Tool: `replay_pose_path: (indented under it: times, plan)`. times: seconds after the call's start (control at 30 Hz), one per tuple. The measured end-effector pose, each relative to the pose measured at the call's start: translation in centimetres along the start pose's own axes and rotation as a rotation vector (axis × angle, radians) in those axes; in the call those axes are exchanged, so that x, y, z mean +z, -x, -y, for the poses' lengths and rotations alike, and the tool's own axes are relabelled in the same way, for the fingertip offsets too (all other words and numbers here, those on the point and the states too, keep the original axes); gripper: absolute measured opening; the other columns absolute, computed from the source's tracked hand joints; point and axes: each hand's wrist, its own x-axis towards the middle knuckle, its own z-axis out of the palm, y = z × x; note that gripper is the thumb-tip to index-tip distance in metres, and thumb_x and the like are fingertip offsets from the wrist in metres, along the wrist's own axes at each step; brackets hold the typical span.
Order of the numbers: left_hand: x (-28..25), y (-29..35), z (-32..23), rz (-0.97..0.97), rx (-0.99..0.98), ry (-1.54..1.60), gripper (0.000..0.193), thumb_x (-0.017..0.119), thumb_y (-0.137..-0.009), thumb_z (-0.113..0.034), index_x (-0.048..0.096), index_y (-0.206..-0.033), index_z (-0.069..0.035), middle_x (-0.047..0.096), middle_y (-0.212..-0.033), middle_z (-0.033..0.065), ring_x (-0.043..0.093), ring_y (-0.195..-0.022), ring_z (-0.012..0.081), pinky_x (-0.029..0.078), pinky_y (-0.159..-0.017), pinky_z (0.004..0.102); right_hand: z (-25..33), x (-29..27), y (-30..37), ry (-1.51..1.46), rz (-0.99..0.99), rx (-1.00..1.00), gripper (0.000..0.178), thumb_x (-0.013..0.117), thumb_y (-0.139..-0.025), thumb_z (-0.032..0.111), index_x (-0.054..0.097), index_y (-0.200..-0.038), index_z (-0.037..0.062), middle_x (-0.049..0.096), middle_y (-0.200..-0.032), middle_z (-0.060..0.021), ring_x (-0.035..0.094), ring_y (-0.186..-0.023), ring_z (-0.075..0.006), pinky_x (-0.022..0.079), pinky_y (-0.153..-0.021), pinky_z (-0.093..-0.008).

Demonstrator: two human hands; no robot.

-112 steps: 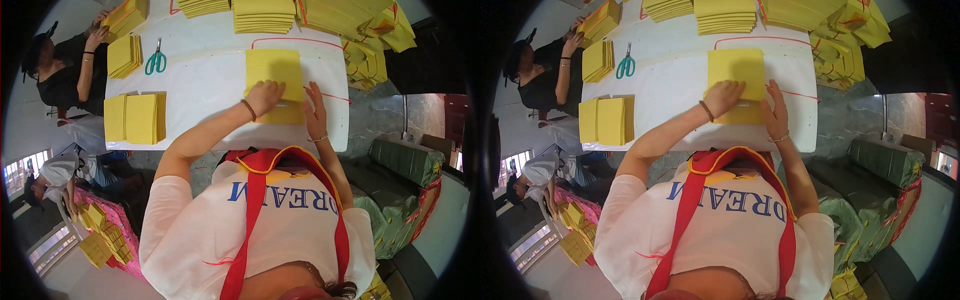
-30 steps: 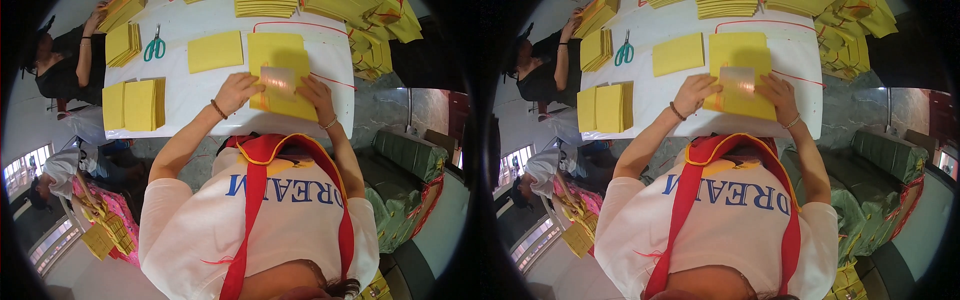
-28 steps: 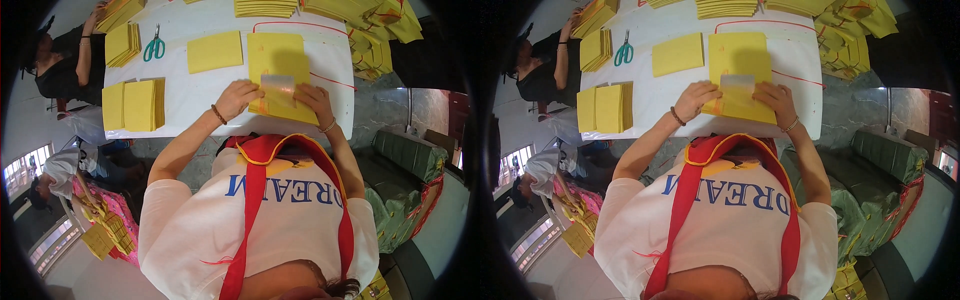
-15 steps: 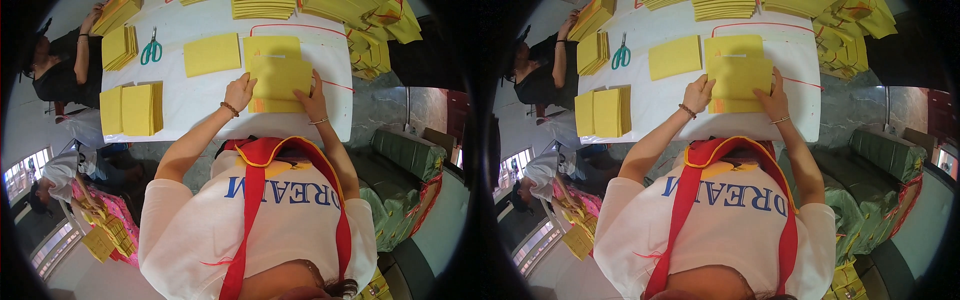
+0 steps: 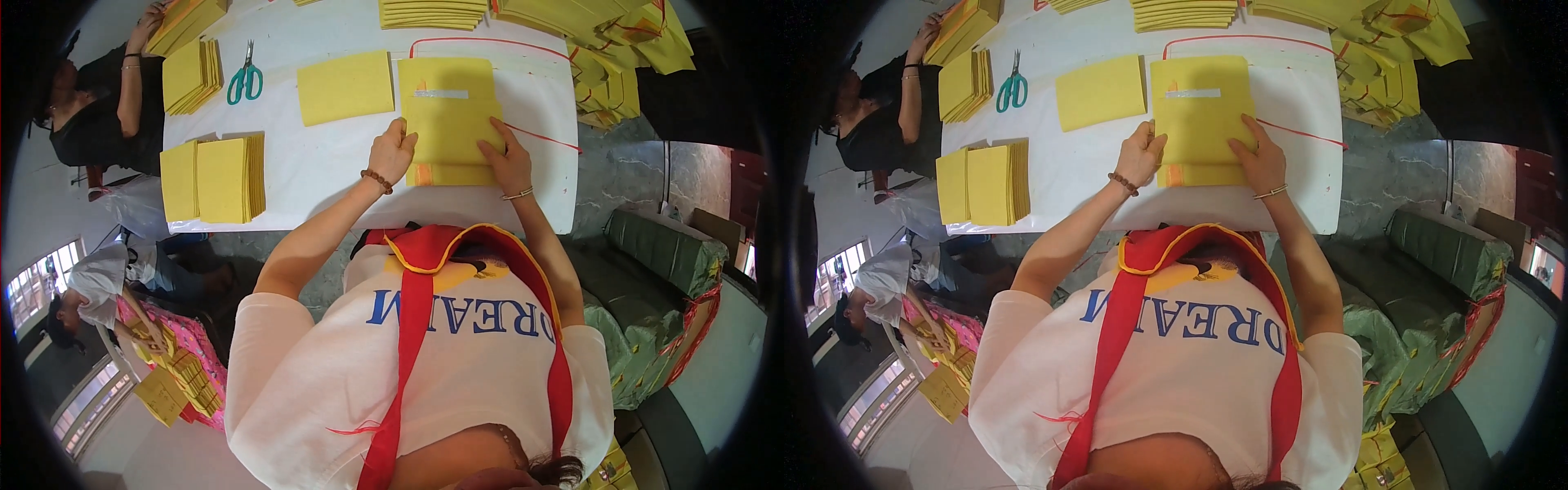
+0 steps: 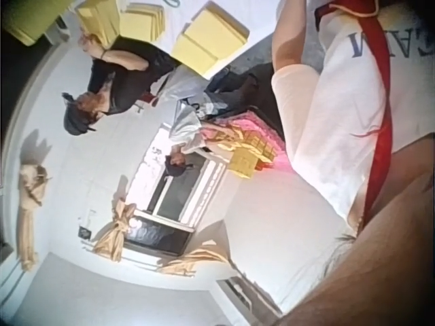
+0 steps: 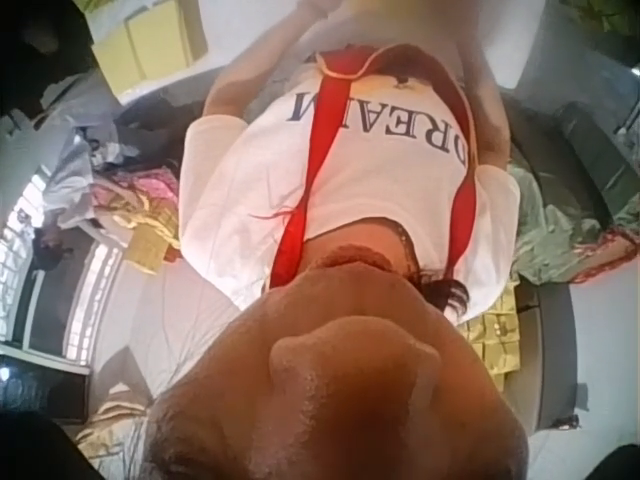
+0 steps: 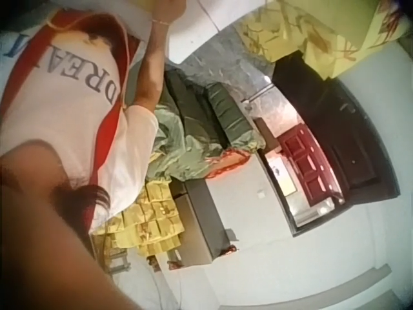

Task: Folding and stacking yellow paper sheets on a workstation.

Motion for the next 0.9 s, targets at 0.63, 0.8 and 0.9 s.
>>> replay_pose_path:
  times: [0.63,0.8,0.9]
  plan:
    - [-0.8,0.7,-4.7,-0.252,0.618,-0.559,0.039,0.060,-0.080,-0.020,0.050,-0.115,-0.006,0.059,-0.093,0.0117,0.057,-0.086,0.0284,0.044,-0.069,0.0404,0.3,0.5,-0.3,0.057,0.014,0.085,0.054,0.065,-0.075,0.032,0.052,-0.123,0.0123,0.063,-0.101,-0.0163,0.062,-0.088,-0.0317,0.047,-0.077,-0.0373]
    - [3.0,0.1,-4.4,0.001,0.811,-0.631,0.047,0.060,-0.081,-0.027,0.049,-0.125,-0.013,0.040,-0.131,0.0147,0.036,-0.120,0.0340,0.033,-0.095,0.0438,-0.1,0.8,-0.3,0.059,-0.047,0.008,0.053,0.064,-0.076,0.033,0.053,-0.123,0.0121,0.062,-0.104,-0.0164,0.061,-0.089,-0.0314,0.047,-0.077,-0.0374]
    - [3.8,0.0,-3.0,-0.011,0.793,-0.710,0.048,0.057,-0.082,-0.031,0.048,-0.126,-0.015,0.039,-0.132,0.0148,0.035,-0.122,0.0335,0.029,-0.097,0.0458,-0.2,1.0,-0.3,0.130,-0.031,-0.027,0.055,0.063,-0.076,0.033,0.050,-0.126,0.0140,0.058,-0.114,-0.0151,0.060,-0.092,-0.0320,0.048,-0.076,-0.0361]
